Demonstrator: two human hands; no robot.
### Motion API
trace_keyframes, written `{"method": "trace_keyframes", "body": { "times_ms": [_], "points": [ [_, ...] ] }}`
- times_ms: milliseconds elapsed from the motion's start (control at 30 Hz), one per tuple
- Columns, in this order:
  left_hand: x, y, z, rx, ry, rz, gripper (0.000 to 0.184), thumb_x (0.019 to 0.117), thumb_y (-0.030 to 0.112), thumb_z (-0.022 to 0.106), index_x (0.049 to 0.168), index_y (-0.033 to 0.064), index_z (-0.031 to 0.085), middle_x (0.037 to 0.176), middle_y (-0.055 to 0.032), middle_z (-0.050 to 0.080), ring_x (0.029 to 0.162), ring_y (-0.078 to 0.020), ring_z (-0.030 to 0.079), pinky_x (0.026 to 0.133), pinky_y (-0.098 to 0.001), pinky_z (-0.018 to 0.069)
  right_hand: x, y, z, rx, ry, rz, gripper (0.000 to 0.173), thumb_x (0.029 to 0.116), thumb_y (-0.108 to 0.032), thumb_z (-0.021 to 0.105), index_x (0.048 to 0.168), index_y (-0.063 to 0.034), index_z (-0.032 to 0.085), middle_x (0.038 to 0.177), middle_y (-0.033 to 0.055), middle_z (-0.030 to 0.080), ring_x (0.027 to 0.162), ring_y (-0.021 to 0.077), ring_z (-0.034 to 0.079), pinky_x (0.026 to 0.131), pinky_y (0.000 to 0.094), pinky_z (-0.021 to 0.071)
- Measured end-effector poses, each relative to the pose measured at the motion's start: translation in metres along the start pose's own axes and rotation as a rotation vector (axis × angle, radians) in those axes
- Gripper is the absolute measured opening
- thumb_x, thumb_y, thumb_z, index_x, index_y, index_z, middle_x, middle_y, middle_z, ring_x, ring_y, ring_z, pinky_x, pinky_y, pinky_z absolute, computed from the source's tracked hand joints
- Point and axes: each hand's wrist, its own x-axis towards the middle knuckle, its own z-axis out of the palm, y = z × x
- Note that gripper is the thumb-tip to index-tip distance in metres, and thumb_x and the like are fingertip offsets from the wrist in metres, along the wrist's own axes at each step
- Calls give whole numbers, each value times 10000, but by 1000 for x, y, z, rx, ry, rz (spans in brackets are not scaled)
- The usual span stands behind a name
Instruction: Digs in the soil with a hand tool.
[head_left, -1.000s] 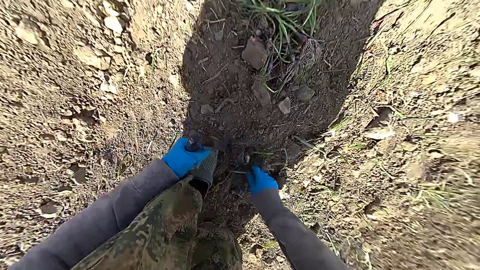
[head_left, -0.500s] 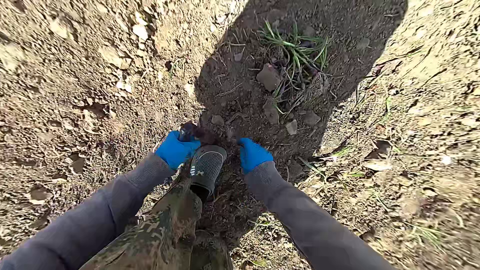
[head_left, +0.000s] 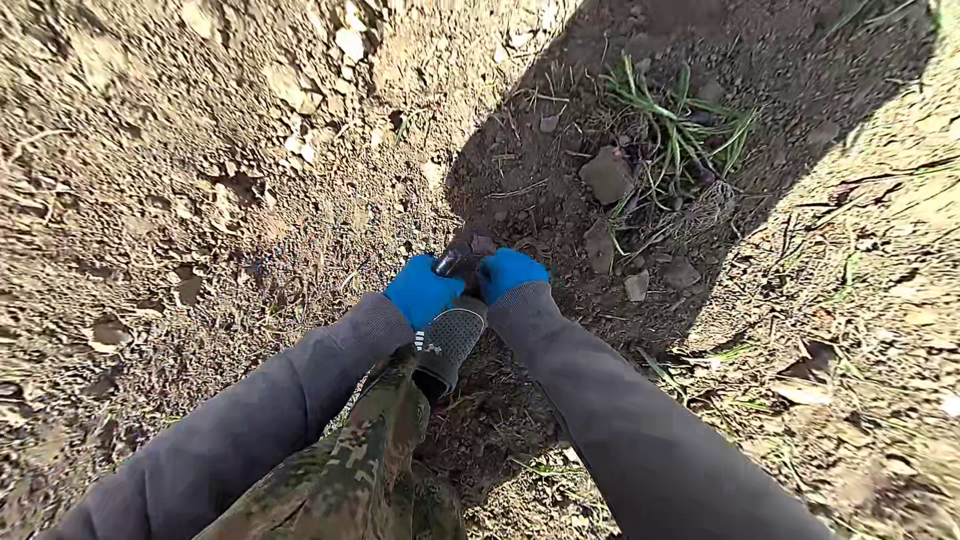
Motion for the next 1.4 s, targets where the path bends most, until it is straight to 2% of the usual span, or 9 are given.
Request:
{"method": "trace_keyframes", "body": {
  "times_ms": [233,333,433,533,667,833,1033,1233,1400],
  "points": [
    [-85,19,-79,-309,132,384,154,864,7,640,826,156,637,540,62,533,406,-16,426,381,-162,357,27,-29,19,-44,-221,43,404,1087,-387,520,1209,-52,709,1324,192,651,1244,379,624,964,609,518],
    [-69,19,-87,-391,258,359,189,873,-30,613,809,144,574,533,51,523,396,-32,444,371,-173,389,-16,21,1,0,161,-112,374,1099,-293,476,1282,-46,689,1294,218,658,1225,421,627,956,599,527],
    [-15,-6,-76,-243,277,133,130,972,51,644,856,68,588,556,20,497,411,-61,430,390,-217,384,-41,96,-21,26,625,178,312,1043,-181,524,1265,-76,717,1196,236,702,1097,443,687,847,618,563],
    [12,-17,-72,-191,249,13,177,1012,125,618,852,59,586,553,11,460,409,-79,395,390,-237,367,-21,162,-55,22,423,510,419,980,-172,632,1397,-128,626,1458,269,538,1301,506,550,936,695,513],
    [17,-22,-76,-249,281,18,164,996,106,638,845,58,596,551,4,474,408,-80,403,388,-235,369,-14,173,-60,-173,313,384,297,950,-255,708,1201,-98,744,1347,259,616,1299,489,532,1029,681,434],
    [16,-20,-76,-244,306,-27,168,1002,106,632,847,61,589,564,1,471,423,-85,402,400,-241,364,-57,117,-54,-108,89,312,365,1072,-152,508,1420,-72,584,1368,226,644,1307,432,586,1095,589,448],
    [32,-35,-73,-312,397,-3,87,969,26,642,902,31,587,577,14,490,421,-47,417,403,-186,376,-75,94,-17,-153,103,-124,496,855,68,693,1333,-57,655,1312,183,688,1368,390,548,1262,622,152],
    [14,-21,-77,-336,335,-39,144,1007,80,615,866,84,588,556,21,455,400,-60,374,368,-207,329,-95,40,-23,65,-322,45,350,1012,-149,555,1355,-106,606,1386,141,627,1264,333,624,1008,579,515],
    [11,-24,-79,-337,347,-35,136,1010,81,602,877,85,577,565,20,447,409,-65,372,383,-213,342,-94,81,-10,184,46,374,379,1093,-256,447,1435,-145,566,1361,133,664,1118,355,708,901,596,559]
  ]
}}
